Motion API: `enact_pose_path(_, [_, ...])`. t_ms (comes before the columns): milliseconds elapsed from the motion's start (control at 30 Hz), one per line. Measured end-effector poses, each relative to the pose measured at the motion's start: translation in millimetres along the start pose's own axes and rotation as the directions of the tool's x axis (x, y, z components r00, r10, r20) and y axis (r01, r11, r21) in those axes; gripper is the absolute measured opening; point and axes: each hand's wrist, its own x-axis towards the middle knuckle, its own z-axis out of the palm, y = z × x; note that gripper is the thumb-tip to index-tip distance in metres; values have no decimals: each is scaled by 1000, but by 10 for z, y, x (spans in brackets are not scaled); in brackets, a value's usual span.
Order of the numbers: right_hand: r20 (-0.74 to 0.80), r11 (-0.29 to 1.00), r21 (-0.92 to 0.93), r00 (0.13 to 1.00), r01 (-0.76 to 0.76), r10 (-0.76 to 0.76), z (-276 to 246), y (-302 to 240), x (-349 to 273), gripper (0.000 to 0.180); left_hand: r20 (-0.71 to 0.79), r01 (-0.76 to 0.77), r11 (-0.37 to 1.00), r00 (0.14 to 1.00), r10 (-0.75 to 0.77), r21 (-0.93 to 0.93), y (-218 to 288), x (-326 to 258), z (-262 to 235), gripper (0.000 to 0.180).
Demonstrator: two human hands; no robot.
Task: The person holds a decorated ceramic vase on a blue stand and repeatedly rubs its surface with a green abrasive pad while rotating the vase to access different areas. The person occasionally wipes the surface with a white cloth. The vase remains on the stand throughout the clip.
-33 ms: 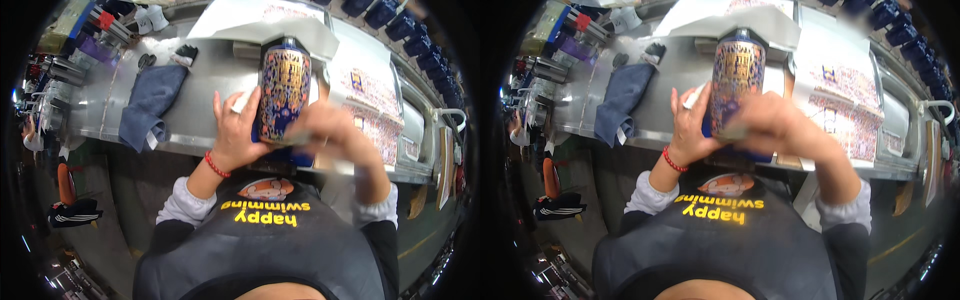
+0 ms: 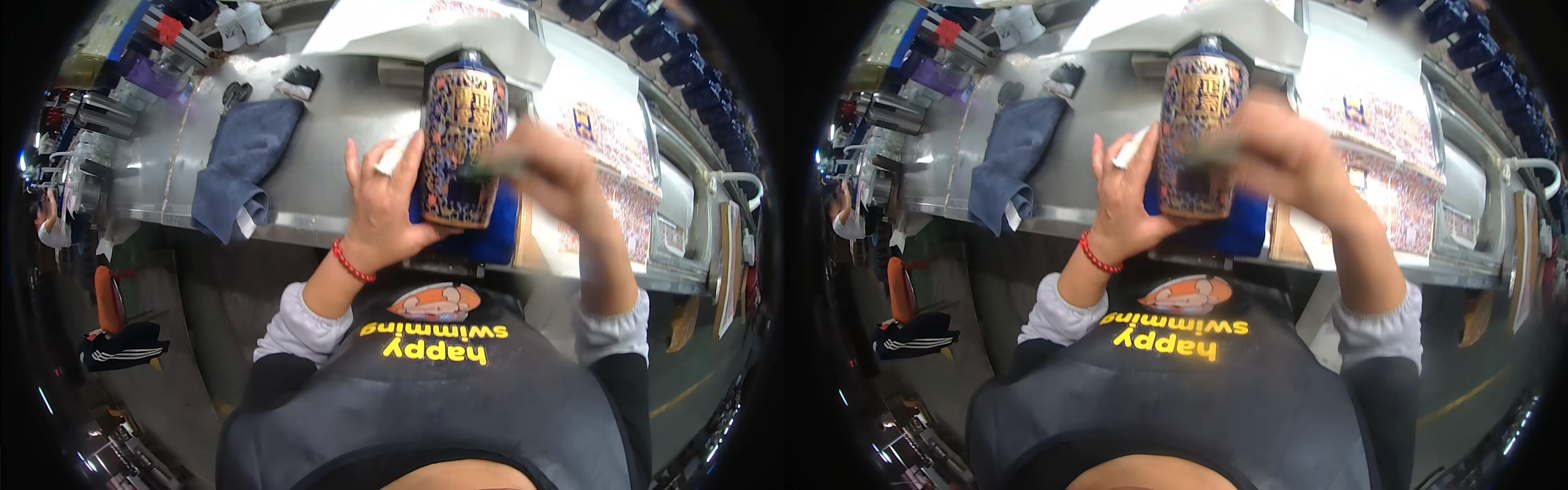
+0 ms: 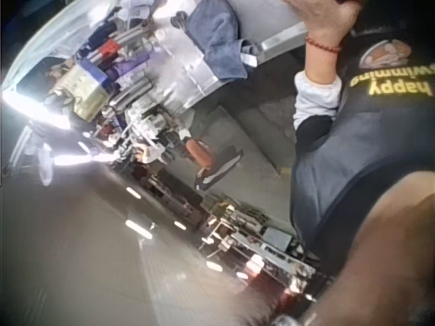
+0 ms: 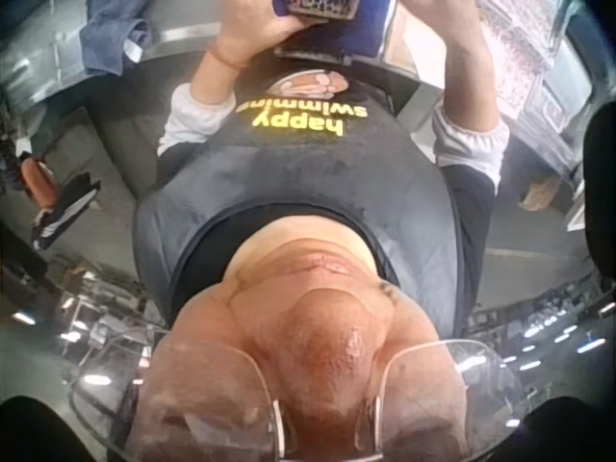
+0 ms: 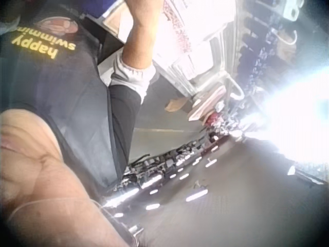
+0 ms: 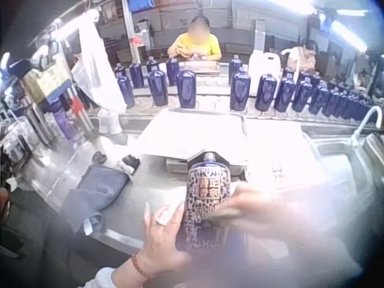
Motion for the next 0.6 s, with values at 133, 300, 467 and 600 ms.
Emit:
enact_pose_path(133, [9, 891, -427, 986, 154, -167, 114, -217, -152, 33, 6, 14, 999, 1000, -14, -43, -19, -11, 46, 123])
enact_pose_path(300, [-65, 995, 55, 994, -88, 91, 124, -343, -313, 36, -22, 5, 998, 1000, -7, -60, -21, 15, 64, 124])
enact_pose_path(467, [316, 985, 15, 933, 174, -170, 175, -239, -609, 42, 4, -41, 999, 999, 41, 25, 19, 59, -45, 123])
enact_pose_path(600, [-215, 960, -246, 973, -135, 82, 218, -221, -736, 48, 0, -78, 990, 997, 79, 120, 62, 62, -91, 125])
